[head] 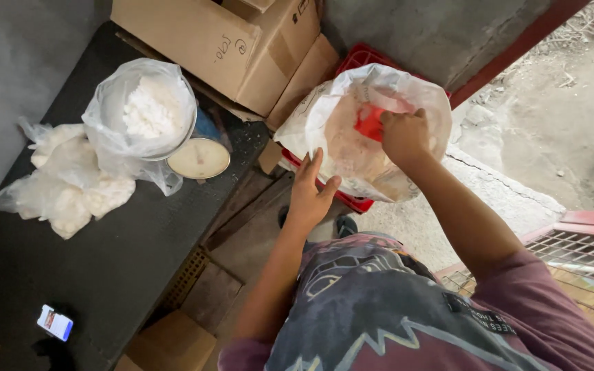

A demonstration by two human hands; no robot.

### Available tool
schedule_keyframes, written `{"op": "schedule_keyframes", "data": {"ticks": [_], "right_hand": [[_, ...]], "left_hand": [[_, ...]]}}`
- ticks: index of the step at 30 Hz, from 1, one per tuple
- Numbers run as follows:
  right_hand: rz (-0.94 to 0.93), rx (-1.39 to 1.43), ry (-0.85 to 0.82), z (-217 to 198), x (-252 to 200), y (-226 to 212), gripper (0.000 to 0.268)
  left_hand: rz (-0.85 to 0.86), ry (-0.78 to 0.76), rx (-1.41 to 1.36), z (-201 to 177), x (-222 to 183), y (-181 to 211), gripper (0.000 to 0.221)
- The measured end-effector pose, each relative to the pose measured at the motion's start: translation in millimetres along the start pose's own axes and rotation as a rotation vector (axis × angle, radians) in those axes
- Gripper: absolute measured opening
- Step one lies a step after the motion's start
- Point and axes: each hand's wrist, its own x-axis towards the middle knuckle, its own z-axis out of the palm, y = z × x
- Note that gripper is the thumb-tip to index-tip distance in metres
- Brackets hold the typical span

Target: Scoop and weigh flour from a large sack into smaller plastic bags using a scale.

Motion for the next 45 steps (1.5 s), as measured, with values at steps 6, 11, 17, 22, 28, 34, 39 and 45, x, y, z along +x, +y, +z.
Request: {"op": "schedule_keyframes", "data": {"ticks": [6,11,17,22,28,34,39,45], "right_hand": [[-0.023,0.073,0.013,-17.6,20.5,-1.2,0.013],[-0.067,0.098,0.008,-7.1,7.8,-5.1,0.016],[-0.023,0.208,-0.042,4.0,10.0,-26.0,0.020],[0.052,0.326,-0.098,-14.5,5.8,-36.5,0.022],[-0.028,0.337,0.036,12.2,14.0,-63.6,0.020],[-0.054,0.375,-0.016,-4.5,11.3,-55.0,0.022],[-0.068,0.405,0.043,25.8,13.9,-56.1,0.021],[0.066,0.484,-0.013,-11.6,-2.6,-44.6,0.029]], "left_hand": [[0.099,0.084,-0.009,3.9,1.4,-14.1,0.074],[0.138,0.112,-0.014,6.0,-0.8,-12.9,0.073],[0.142,0.123,0.025,10.9,2.1,-18.8,0.073],[0.130,0.139,0.027,12.3,5.6,-19.9,0.072],[0.026,0.043,0.001,11.4,4.9,-8.2,0.076],[0.059,0.098,0.007,17.6,3.7,-14.5,0.077],[0.101,0.152,0.063,22.0,2.5,-14.5,0.078],[0.088,0.162,0.051,18.0,-0.7,-18.3,0.079]]}}
